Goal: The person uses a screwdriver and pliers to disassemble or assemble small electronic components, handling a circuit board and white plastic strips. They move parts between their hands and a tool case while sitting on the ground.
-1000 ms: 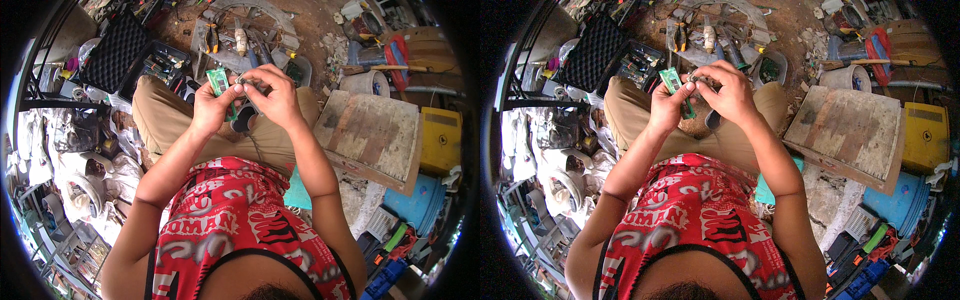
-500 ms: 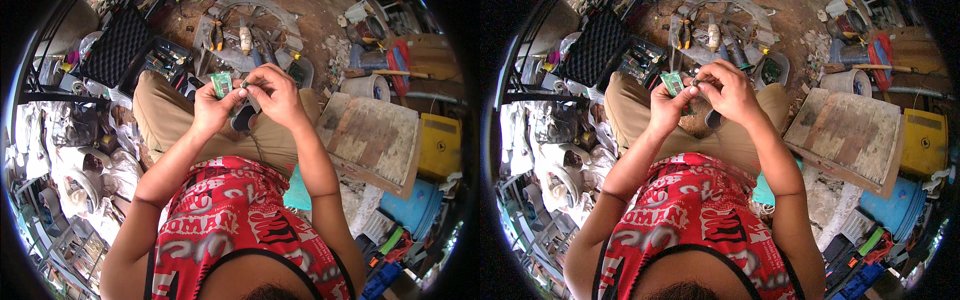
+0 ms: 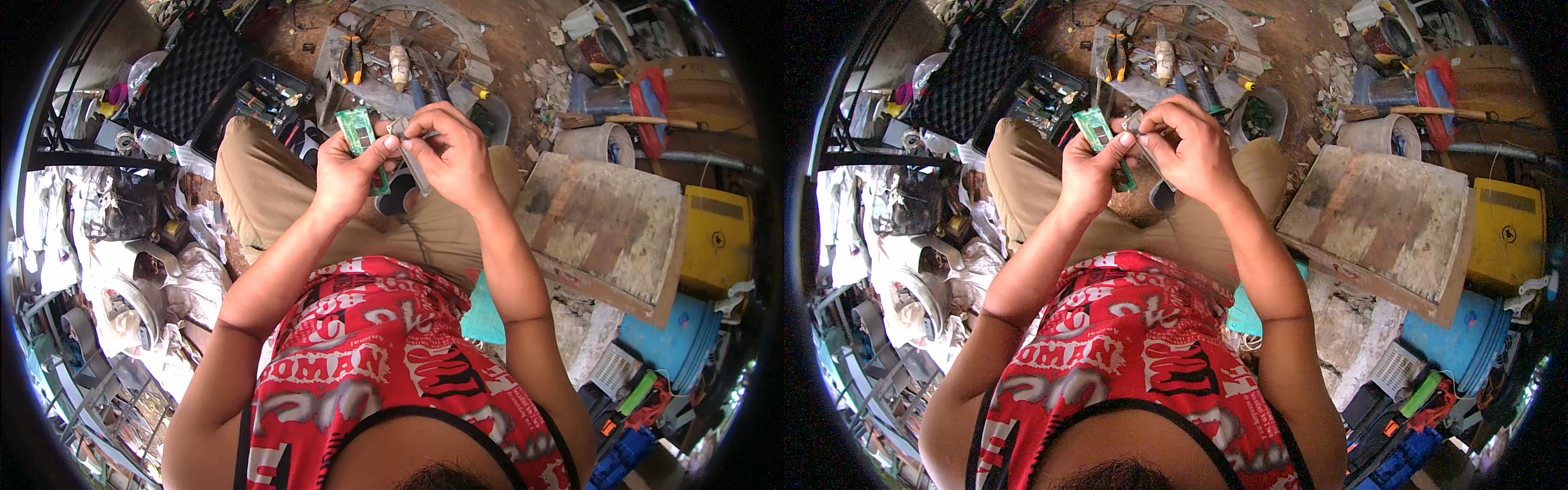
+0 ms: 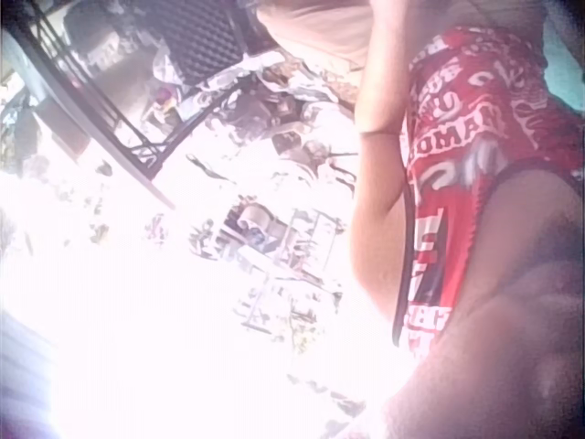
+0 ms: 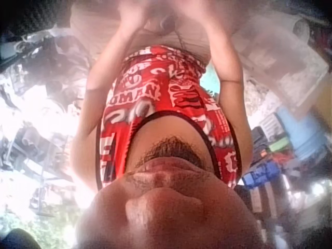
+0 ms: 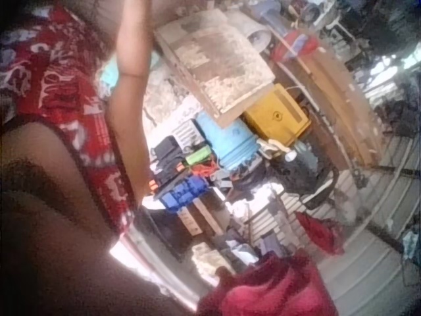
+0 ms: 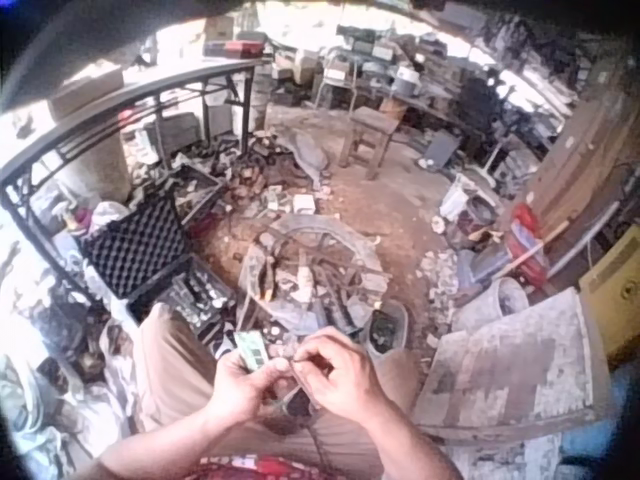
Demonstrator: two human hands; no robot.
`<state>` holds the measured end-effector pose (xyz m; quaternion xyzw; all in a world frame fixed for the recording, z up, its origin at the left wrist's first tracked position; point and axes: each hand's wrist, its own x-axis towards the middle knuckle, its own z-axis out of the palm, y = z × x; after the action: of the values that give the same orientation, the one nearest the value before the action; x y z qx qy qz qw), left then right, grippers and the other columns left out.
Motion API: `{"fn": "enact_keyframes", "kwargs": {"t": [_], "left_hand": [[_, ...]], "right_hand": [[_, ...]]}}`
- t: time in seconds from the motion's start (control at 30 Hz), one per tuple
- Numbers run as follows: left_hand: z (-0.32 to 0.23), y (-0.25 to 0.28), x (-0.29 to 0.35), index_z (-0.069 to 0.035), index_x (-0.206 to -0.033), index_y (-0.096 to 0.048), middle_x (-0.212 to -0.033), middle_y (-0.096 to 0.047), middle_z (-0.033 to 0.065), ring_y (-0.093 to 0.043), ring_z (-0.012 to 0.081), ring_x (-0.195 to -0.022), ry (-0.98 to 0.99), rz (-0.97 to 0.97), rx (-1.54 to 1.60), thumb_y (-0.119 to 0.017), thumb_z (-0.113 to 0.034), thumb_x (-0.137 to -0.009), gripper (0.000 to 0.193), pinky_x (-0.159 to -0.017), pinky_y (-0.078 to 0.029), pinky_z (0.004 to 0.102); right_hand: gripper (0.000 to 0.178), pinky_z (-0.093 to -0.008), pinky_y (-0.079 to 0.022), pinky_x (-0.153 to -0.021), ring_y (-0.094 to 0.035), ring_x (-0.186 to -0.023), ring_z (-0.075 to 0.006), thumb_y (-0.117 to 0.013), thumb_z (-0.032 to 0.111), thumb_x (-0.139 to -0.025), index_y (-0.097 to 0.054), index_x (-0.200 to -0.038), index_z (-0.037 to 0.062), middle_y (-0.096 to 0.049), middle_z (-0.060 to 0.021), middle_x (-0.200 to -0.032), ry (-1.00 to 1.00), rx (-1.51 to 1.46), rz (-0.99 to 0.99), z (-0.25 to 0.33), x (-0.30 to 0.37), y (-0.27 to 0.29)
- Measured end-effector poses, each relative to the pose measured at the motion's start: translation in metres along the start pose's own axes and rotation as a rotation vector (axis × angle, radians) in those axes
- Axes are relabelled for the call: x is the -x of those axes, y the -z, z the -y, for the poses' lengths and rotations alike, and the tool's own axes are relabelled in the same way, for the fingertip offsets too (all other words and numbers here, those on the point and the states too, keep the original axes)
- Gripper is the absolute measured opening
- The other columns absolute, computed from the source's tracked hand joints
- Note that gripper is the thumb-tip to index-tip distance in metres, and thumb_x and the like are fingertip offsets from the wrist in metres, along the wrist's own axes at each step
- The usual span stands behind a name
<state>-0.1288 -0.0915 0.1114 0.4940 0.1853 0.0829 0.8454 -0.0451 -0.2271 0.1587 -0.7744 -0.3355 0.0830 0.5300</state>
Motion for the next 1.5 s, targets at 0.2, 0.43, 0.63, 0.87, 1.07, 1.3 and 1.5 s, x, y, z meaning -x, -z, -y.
{"fn": "enact_keyframes", "kwargs": {"t": [0.2,0.43,0.63,0.87,1.07,1.3,1.5], "left_hand": [[0.0,-0.003,0.0,-0.004,-0.103,-0.061,-0.087,-0.067,0.0051,-0.062,0.0107,-0.067,0.034,-0.048,0.113,-0.068,-0.008,-0.086,0.018,-0.059,-0.053,0.0229],[0.003,0.0,-0.001,-0.004,-0.104,-0.062,-0.087,-0.067,0.005,-0.062,0.0113,-0.068,0.066,-0.07,0.184,-0.066,-0.01,-0.087,0.018,-0.058,-0.052,0.023],[0.008,0.005,-0.003,-0.004,-0.104,-0.061,-0.091,-0.068,0.0056,-0.065,0.0122,-0.075,0.123,-0.072,0.215,-0.068,-0.011,-0.086,0.019,-0.06,-0.053,0.0233],[0.017,0.012,-0.008,-0.005,-0.102,-0.062,-0.091,-0.067,0.0047,-0.065,0.0116,-0.076,0.139,-0.055,0.202,-0.067,-0.009,-0.087,0.016,-0.059,-0.053,0.0231],[0.02,0.007,-0.01,-0.006,-0.1,-0.061,-0.089,-0.067,0.0041,-0.064,0.0114,-0.074,0.147,-0.09,0.215,-0.067,-0.008,-0.087,0.015,-0.058,-0.052,0.0232],[0.021,0.01,-0.01,-0.006,-0.104,-0.061,-0.091,-0.067,0.0041,-0.064,0.011,-0.074,0.17,-0.073,0.212,-0.066,-0.008,-0.087,0.017,-0.059,-0.052,0.0231],[0.019,0.01,-0.009,-0.007,-0.103,-0.061,-0.092,-0.067,0.0033,-0.063,0.0106,-0.074,0.171,-0.116,0.193,-0.066,-0.009,-0.087,0.017,-0.059,-0.052,0.0233]], "right_hand": [[0.014,-0.0318,-0.051,-0.069,-0.063,-0.079,-0.0221,-0.07,-0.002,-0.071,-0.063,-0.081,0.0048,-0.06,-0.0063,-0.089,0.267,0.197,-0.145,-0.005,0.004,0.0],[0.014,-0.0323,-0.051,-0.072,-0.063,-0.083,-0.0229,-0.069,-0.002,-0.069,-0.063,-0.079,0.005,-0.063,-0.0068,-0.088,0.37,0.218,-0.229,-0.009,0.008,-0.001],[0.017,-0.0296,-0.05,-0.078,-0.061,-0.087,-0.0169,-0.063,-0.01,-0.073,-0.053,-0.08,0.0023,-0.062,-0.0119,-0.088,0.144,-0.424,-0.279,-0.027,0.027,-0.002],[0.02,-0.027,-0.05,-0.077,-0.059,-0.085,-0.0134,-0.061,-0.011,-0.077,-0.05,-0.082,0.0053,-0.061,-0.0102,-0.09,-0.057,-0.795,-0.361,-0.044,0.041,0.015],[0.02,-0.0245,-0.047,-0.066,-0.06,-0.075,-0.0137,-0.06,-0.008,-0.078,-0.054,-0.093,0.0053,-0.063,-0.0099,-0.087,-0.123,-1.01,-0.377,-0.04,0.038,0.022],[0.03,-0.0224,-0.048,-0.064,-0.06,-0.076,-0.0102,-0.064,-0.002,-0.082,-0.061,-0.112,0.0013,-0.066,-0.0066,-0.089,-0.198,-0.807,-0.397,-0.043,0.041,0.017],[0.022,-0.0208,-0.049,-0.064,-0.062,-0.075,-0.0086,-0.065,0.001,-0.084,-0.066,-0.106,-0.0009,-0.068,-0.0065,-0.088,-0.277,-0.704,-0.445,-0.043,0.038,0.014]]}}
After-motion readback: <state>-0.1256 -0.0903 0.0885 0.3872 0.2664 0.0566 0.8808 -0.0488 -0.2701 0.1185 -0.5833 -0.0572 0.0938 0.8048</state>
